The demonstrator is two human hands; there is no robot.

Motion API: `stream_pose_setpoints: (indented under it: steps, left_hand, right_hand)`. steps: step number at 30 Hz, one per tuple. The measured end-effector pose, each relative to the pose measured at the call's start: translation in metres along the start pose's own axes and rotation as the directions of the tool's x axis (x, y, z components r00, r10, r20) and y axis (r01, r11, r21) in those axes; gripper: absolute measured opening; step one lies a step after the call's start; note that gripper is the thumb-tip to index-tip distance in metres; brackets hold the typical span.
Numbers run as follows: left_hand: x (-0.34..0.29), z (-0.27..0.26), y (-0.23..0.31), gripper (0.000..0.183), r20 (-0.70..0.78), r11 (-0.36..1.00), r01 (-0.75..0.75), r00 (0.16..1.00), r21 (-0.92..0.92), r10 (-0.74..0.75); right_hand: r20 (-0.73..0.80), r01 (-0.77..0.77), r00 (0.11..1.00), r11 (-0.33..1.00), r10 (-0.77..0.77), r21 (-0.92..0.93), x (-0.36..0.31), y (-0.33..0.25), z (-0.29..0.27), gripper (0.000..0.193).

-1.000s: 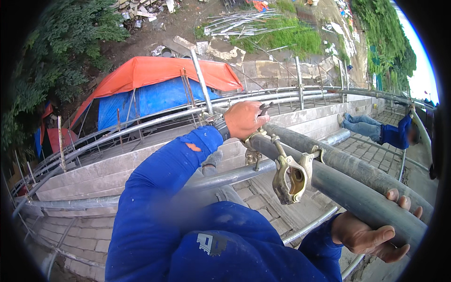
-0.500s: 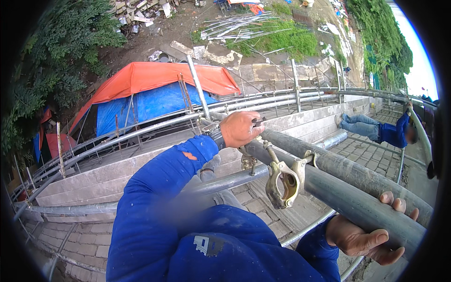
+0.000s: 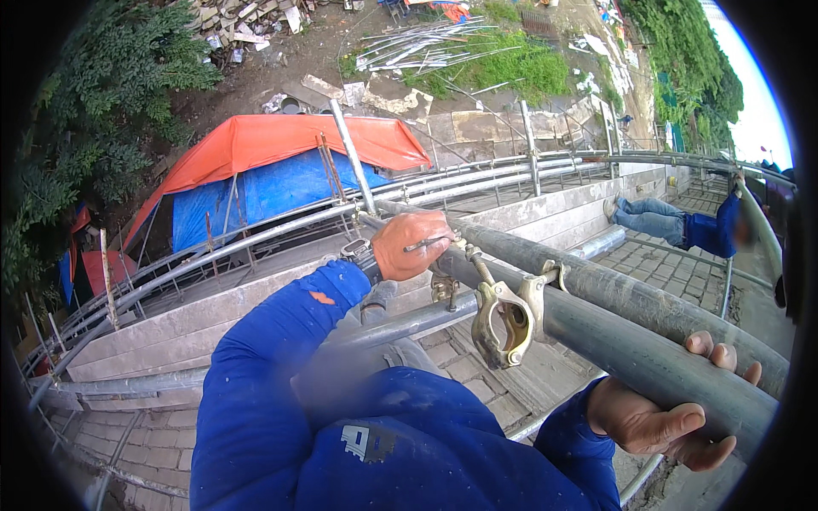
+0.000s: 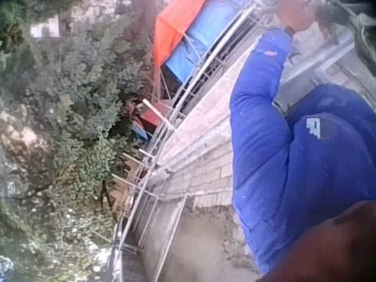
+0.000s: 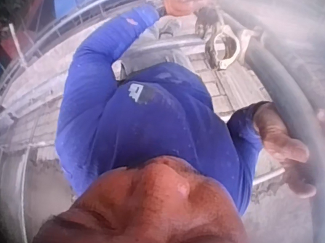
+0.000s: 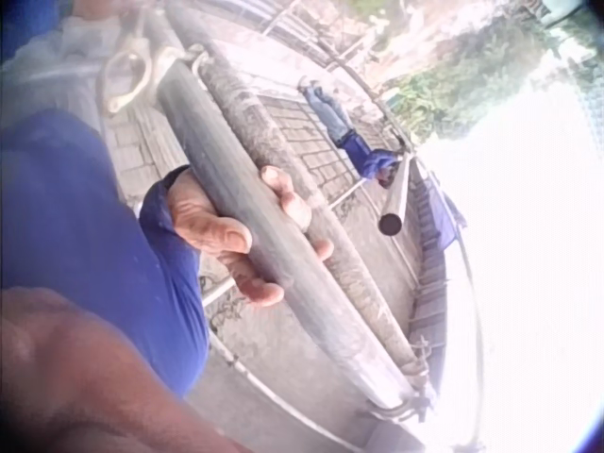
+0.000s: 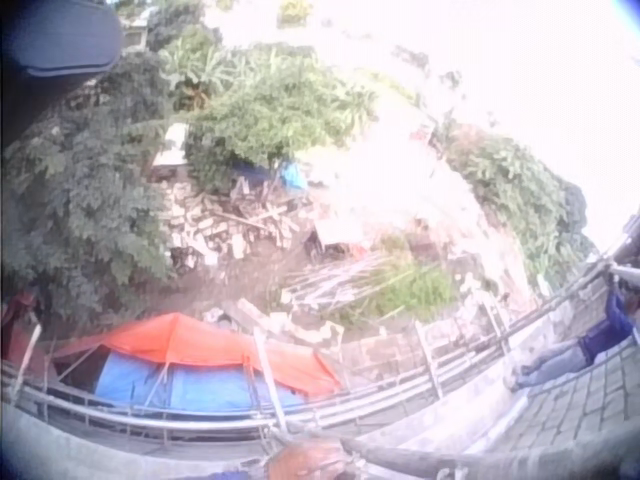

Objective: The person assembles a metal scaffolding structure on a construction site. They use a wrench to tighten couplers connecting vertical and horizontal metal poles. The person moves along the wooden planks of the scaffolding to reach different connection points.

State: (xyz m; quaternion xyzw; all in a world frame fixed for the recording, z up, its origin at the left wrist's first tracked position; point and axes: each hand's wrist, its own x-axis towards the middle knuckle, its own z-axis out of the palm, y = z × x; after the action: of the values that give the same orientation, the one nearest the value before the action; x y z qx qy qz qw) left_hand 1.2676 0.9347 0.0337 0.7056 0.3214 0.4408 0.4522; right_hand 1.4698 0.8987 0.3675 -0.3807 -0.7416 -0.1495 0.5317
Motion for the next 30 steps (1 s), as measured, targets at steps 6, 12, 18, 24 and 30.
stream_pose_setpoints:
  steps: [6,12,18,24,30]
  left_hand:
    - [-0.003,-0.006,-0.003,0.02,0.022,1.0,-0.016,1.0,-0.019,0.017]
    - [-0.01,0.006,0.001,0.018,-0.003,0.998,-0.062,0.998,0.005,0.062]
    - [-0.021,0.0,0.001,0.023,-0.005,1.0,-0.013,1.0,0.017,0.013]
    - [-0.034,-0.01,0.016,0.023,-0.086,0.992,0.082,0.992,-0.098,-0.09]
    - [-0.041,-0.034,0.031,0.026,-0.031,0.991,0.126,0.991,-0.034,-0.128]
  right_hand:
    - [-0.111,0.011,0.994,0.998,-0.005,0.056,-0.004,0.0,0.024,0.045]
    - [-0.002,0.03,1.0,0.998,-0.03,-0.047,0.0,-0.003,0.002,0.046]
    - [-0.039,0.04,0.998,0.999,-0.039,0.026,-0.001,0.004,0.012,0.045]
    - [0.027,0.027,0.999,0.995,-0.029,0.1,-0.001,0.008,0.008,0.052]
    - [0.06,0.037,0.997,0.992,-0.045,0.122,-0.003,0.011,0.006,0.057]
